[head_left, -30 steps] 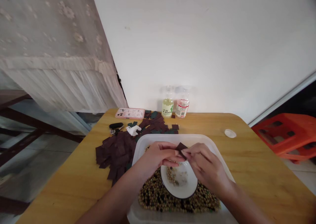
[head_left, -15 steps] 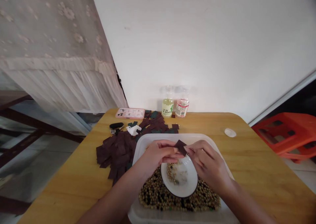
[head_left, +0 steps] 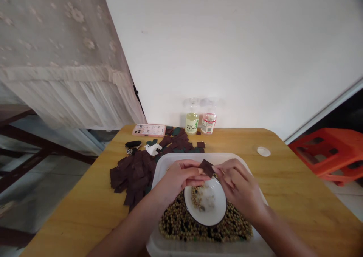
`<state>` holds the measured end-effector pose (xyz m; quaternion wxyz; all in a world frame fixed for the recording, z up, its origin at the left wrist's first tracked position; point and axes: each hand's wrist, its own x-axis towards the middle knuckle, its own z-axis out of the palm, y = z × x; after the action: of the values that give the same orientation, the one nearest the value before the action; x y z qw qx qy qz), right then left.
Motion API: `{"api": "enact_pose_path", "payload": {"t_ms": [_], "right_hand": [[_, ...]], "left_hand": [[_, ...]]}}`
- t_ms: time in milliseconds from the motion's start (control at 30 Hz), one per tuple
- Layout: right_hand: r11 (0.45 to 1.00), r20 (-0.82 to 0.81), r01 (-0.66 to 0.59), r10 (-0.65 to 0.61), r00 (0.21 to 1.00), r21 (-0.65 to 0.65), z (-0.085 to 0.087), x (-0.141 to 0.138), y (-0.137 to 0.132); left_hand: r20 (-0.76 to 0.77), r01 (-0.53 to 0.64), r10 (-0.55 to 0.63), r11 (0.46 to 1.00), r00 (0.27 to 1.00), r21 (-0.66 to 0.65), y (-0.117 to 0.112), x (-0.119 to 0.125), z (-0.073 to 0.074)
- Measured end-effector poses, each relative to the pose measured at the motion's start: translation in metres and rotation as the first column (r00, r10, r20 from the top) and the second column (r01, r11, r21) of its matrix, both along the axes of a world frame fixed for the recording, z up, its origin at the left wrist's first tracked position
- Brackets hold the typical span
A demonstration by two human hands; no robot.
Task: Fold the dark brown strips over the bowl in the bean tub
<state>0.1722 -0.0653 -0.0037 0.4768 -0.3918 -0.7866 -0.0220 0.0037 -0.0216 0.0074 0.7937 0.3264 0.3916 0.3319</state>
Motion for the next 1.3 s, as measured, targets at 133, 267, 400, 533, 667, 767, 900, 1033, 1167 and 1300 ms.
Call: {"api": "enact_pose_path", "payload": {"t_ms": [133,267,400,533,667,767,900,1033,1167,1300], "right_hand": [[0.998,0.05,-0.059,0.06,0.997,-0.011,-0.001,0.001,0.001],[0.999,0.041,-0.03,0.031,0.999,-0.015,-0.002,0.001,0.002],[0.995,0.112,-0.086,0.092,0.989,-0.056,-0.006,0.002,0.002],[0.989,0.137,-0.102,0.116,0.984,-0.105,-0.006,0.004,0.003],[0.985,0.082,-0.119,0.129,0.988,-0.123,0.002,0.004,0.005],[0.988,-0.008,-0.115,0.115,0.993,-0.105,0.008,0.002,0.006],[0.985,-0.054,-0.094,0.087,0.995,-0.143,0.011,0.001,0.007],[0.969,-0.055,-0.184,0.177,0.983,-0.164,0.01,0.003,0.009],[0.963,-0.08,-0.222,0.212,0.974,-0.149,0.011,0.004,0.01],[0.959,-0.086,-0.239,0.228,0.97,-0.151,0.011,0.005,0.012]], "left_hand": [[0.005,-0.016,0.016,1.0,1.0,-0.016,0.0,0.0,0.0],[-0.032,0.028,-0.028,1.0,0.999,0.001,0.0,-0.002,-0.002],[-0.073,0.187,-0.188,0.982,0.98,-0.017,0.0,-0.004,-0.005],[-0.088,0.266,-0.267,0.964,0.96,-0.025,0.001,-0.004,-0.005],[-0.079,0.23,-0.232,0.973,0.97,-0.029,0.002,-0.004,-0.003],[-0.079,0.205,-0.207,0.978,0.975,-0.032,0.002,-0.005,-0.004],[-0.091,0.216,-0.217,0.976,0.972,-0.021,0.001,-0.006,-0.003],[-0.125,0.249,-0.25,0.968,0.96,-0.023,0.001,-0.005,0.0],[-0.13,0.246,-0.246,0.969,0.961,-0.013,0.001,-0.005,-0.001],[-0.092,0.224,-0.224,0.974,0.97,-0.008,0.002,-0.006,-0.002]]}}
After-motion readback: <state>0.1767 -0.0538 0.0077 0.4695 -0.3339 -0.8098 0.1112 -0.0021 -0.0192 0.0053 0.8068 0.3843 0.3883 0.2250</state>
